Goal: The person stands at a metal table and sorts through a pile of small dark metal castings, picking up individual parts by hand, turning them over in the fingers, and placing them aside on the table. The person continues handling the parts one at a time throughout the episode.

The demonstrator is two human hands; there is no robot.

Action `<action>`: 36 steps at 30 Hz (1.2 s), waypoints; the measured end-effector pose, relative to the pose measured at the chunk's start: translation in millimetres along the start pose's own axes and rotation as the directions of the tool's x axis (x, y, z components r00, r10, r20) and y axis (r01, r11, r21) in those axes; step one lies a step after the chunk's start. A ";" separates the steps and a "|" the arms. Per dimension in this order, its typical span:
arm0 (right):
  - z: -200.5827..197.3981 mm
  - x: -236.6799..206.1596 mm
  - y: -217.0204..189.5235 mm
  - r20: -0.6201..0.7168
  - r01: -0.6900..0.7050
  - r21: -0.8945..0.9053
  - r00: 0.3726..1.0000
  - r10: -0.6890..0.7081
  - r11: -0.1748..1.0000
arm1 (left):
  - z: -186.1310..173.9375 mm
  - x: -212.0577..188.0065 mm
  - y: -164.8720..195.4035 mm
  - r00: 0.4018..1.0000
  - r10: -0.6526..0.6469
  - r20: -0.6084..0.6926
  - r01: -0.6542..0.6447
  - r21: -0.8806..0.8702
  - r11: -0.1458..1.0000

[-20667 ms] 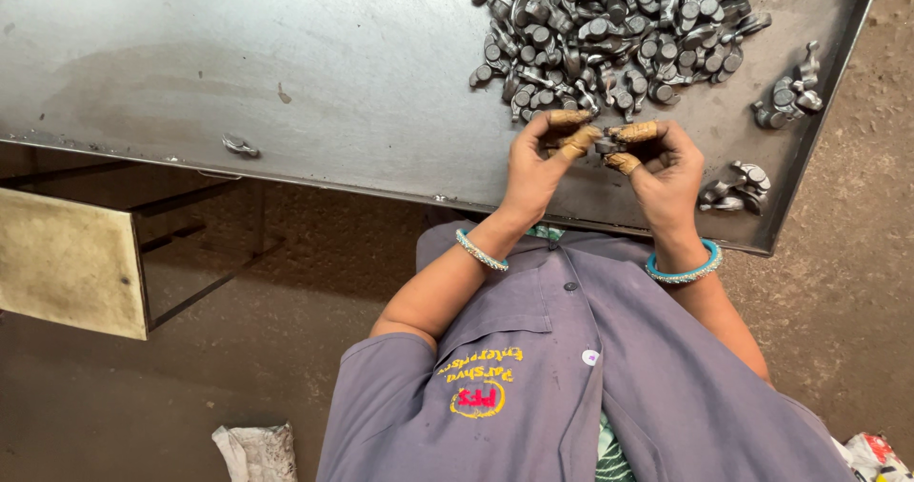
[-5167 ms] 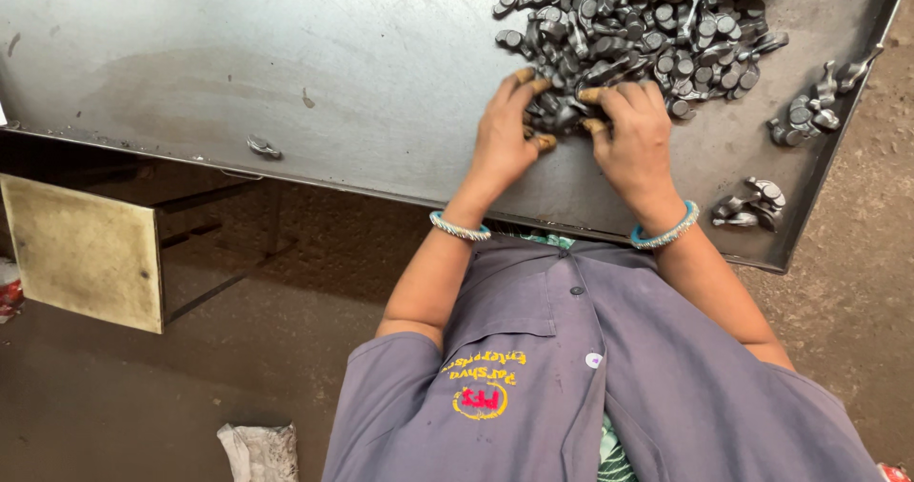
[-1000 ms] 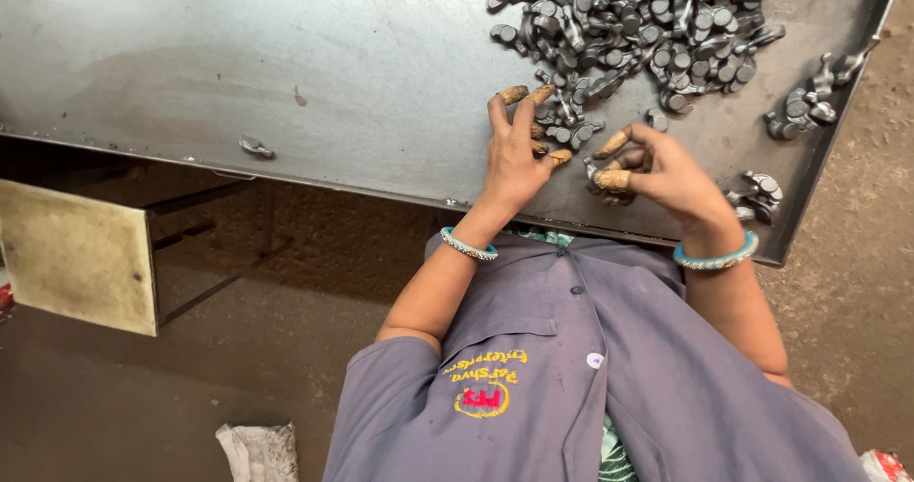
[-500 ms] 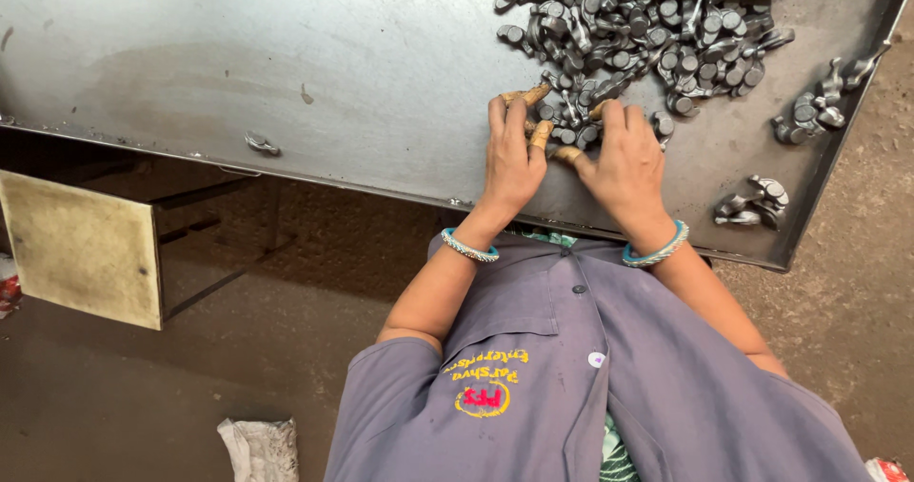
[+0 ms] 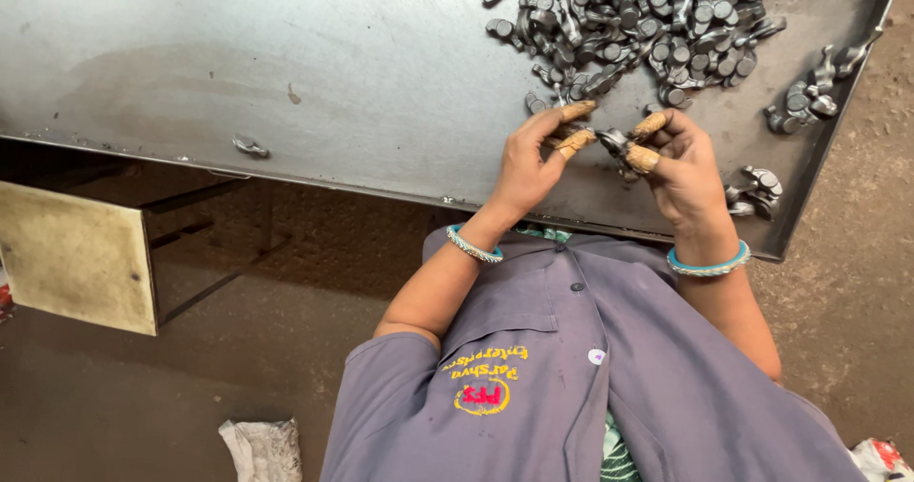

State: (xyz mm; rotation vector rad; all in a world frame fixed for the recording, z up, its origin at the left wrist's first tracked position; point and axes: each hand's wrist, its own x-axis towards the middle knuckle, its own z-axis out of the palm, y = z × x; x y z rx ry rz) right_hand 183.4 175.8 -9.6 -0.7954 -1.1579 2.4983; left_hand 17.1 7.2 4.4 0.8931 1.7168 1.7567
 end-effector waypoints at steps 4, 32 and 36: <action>9.5 -3.0 -9.4 0.001 -0.131 0.197 0.991 0.133 0.972 | 9.2 4.7 -10.8 0.951 -0.268 0.152 0.308 -0.496 0.812; 49.0 59.6 -67.6 -0.049 0.315 -0.112 0.945 -0.322 0.942 | -18.1 -3.7 5.3 0.968 -0.035 -0.247 0.108 0.288 0.951; 80.7 50.6 -36.5 0.354 0.367 -0.928 0.823 -0.443 -0.060 | -14.9 -0.1 1.6 0.966 -0.049 -0.255 0.112 0.239 0.964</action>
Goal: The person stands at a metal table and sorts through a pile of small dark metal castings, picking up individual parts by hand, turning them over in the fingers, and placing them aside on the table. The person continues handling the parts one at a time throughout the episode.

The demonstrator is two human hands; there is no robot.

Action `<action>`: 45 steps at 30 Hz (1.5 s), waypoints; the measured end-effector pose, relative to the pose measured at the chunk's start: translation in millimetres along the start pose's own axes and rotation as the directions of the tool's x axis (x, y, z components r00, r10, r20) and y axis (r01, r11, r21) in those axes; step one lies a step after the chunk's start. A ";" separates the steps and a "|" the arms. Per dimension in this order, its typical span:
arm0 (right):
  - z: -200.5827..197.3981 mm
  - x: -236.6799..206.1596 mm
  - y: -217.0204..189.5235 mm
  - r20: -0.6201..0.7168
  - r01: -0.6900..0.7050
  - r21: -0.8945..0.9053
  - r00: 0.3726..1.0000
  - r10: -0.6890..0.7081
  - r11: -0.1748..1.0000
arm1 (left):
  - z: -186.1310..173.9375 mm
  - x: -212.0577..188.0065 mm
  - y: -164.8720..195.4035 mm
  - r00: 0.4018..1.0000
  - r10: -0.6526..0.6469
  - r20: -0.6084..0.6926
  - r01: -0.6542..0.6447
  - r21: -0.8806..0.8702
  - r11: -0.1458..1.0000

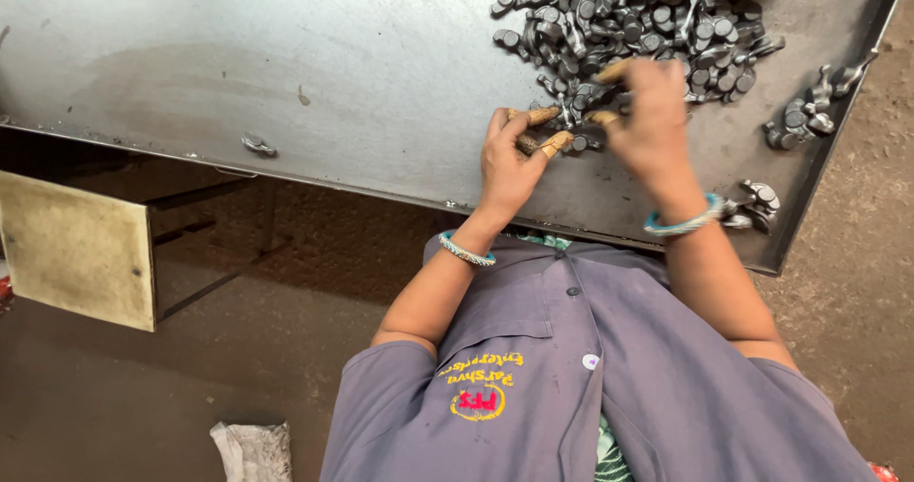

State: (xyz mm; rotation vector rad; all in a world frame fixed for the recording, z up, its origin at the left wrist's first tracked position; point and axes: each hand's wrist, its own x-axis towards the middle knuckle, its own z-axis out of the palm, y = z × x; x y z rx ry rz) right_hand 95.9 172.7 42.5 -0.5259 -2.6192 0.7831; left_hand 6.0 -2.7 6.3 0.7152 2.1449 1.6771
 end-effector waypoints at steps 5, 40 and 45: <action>15.2 -6.0 3.9 -0.074 0.061 -0.100 0.995 -0.069 0.993 | 6.7 0.2 -0.4 1.000 -0.020 0.011 0.019 0.061 0.998; 4.6 -66.4 45.4 0.601 -0.652 0.733 0.754 0.265 0.195 | -1.0 -6.7 -15.1 0.931 -0.108 0.348 0.176 -0.170 0.970; -23.7 -22.0 33.1 0.256 -0.299 0.950 0.911 0.323 0.093 | -17.0 3.1 4.7 0.986 -0.011 0.167 0.000 0.070 0.998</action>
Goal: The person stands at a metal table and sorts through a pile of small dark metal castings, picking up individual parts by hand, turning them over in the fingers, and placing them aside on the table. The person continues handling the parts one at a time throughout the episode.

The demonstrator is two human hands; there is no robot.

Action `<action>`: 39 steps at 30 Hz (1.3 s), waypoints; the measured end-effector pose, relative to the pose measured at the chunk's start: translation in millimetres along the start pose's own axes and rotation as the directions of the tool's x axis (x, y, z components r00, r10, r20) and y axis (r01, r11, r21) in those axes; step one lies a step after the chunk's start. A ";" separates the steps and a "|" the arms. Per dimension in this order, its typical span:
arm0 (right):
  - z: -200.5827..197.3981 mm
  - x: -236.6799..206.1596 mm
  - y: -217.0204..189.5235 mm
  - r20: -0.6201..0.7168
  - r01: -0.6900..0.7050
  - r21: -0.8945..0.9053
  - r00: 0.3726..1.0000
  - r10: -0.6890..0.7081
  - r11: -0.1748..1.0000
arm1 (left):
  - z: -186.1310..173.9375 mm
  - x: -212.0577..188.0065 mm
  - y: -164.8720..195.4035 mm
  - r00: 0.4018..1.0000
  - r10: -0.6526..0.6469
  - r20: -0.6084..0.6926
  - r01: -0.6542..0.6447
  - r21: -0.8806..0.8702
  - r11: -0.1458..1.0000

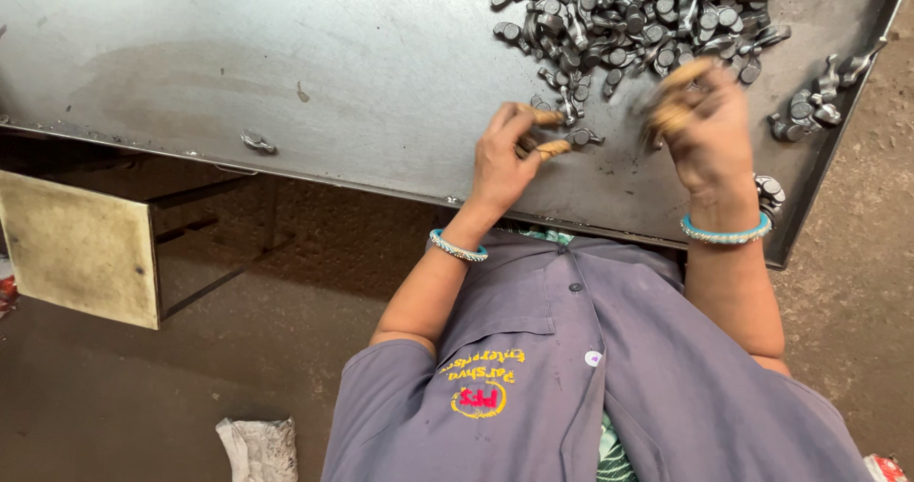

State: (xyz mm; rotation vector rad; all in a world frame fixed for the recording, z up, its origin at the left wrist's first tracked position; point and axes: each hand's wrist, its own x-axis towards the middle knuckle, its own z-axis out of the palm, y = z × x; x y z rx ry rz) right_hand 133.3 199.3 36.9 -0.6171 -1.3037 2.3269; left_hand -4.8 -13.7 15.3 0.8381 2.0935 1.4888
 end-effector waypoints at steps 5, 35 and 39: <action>37.4 -4.1 -3.1 0.128 0.175 -0.564 0.984 -0.124 0.807 | -10.1 8.4 -1.9 0.999 0.018 -0.039 -0.011 0.169 0.985; -16.2 -47.4 54.6 -0.021 -0.208 0.185 0.976 0.216 0.960 | 27.4 -4.0 -11.7 0.977 -0.010 0.212 0.132 -0.567 0.813; -18.0 -48.3 55.4 -0.001 -0.224 0.157 0.974 0.227 0.962 | 30.2 -4.7 -22.5 0.965 -0.029 0.261 0.197 -0.646 0.737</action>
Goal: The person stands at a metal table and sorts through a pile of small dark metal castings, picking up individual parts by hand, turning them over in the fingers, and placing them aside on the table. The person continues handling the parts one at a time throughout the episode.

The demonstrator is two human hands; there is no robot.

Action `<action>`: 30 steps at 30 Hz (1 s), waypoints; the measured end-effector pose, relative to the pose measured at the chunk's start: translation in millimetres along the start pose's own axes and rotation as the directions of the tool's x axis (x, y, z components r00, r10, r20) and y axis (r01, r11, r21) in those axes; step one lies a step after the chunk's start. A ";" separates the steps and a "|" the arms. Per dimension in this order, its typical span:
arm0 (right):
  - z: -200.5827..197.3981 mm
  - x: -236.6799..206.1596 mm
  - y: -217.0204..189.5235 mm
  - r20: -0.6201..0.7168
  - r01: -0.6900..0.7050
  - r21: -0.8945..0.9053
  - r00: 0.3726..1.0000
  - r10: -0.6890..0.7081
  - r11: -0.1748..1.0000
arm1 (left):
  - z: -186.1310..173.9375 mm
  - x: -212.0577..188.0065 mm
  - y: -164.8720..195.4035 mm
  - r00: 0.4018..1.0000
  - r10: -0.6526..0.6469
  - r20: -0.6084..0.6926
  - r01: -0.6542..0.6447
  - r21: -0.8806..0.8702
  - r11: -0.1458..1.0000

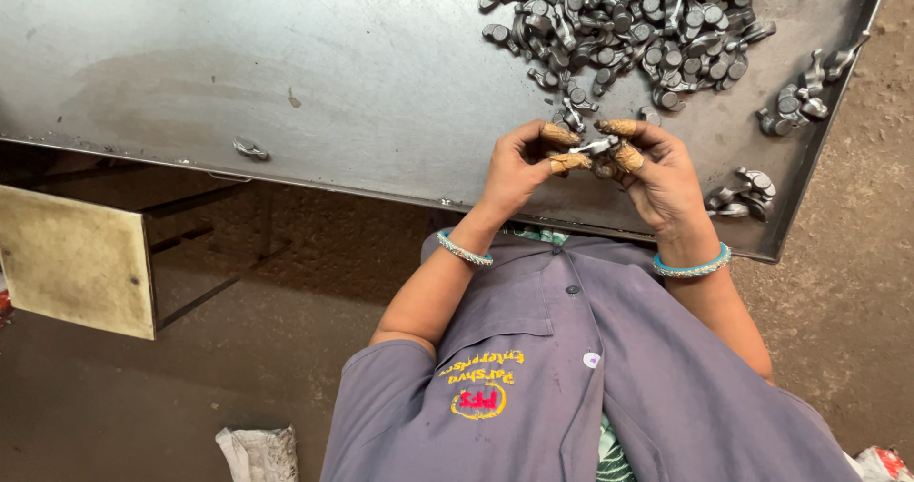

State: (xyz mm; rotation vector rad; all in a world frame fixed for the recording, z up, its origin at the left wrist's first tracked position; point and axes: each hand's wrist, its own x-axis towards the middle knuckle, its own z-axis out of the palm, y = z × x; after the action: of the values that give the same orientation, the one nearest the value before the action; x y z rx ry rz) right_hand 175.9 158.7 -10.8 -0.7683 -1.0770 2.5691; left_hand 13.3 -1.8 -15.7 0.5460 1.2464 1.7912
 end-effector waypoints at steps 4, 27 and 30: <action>-2.5 1.2 2.7 0.019 -0.020 -0.162 1.000 0.024 0.987 | -2.9 -1.0 -1.0 0.992 -0.123 -0.010 0.123 -0.045 0.991; 68.0 18.6 -13.3 0.346 0.296 -0.937 0.858 -0.379 -0.184 | -11.9 1.3 15.0 0.920 0.323 -0.220 -0.071 0.720 0.690; 60.4 15.1 -10.3 0.346 0.323 -0.938 0.843 -0.412 -0.127 | -10.9 1.6 13.5 0.936 0.287 -0.202 -0.070 0.695 0.716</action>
State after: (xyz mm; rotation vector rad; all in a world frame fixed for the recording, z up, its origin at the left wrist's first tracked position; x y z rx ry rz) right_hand 129.9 136.8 26.4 -0.5343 -2.6575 0.8037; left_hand -1.0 -7.9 -8.1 0.8486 2.1642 1.5617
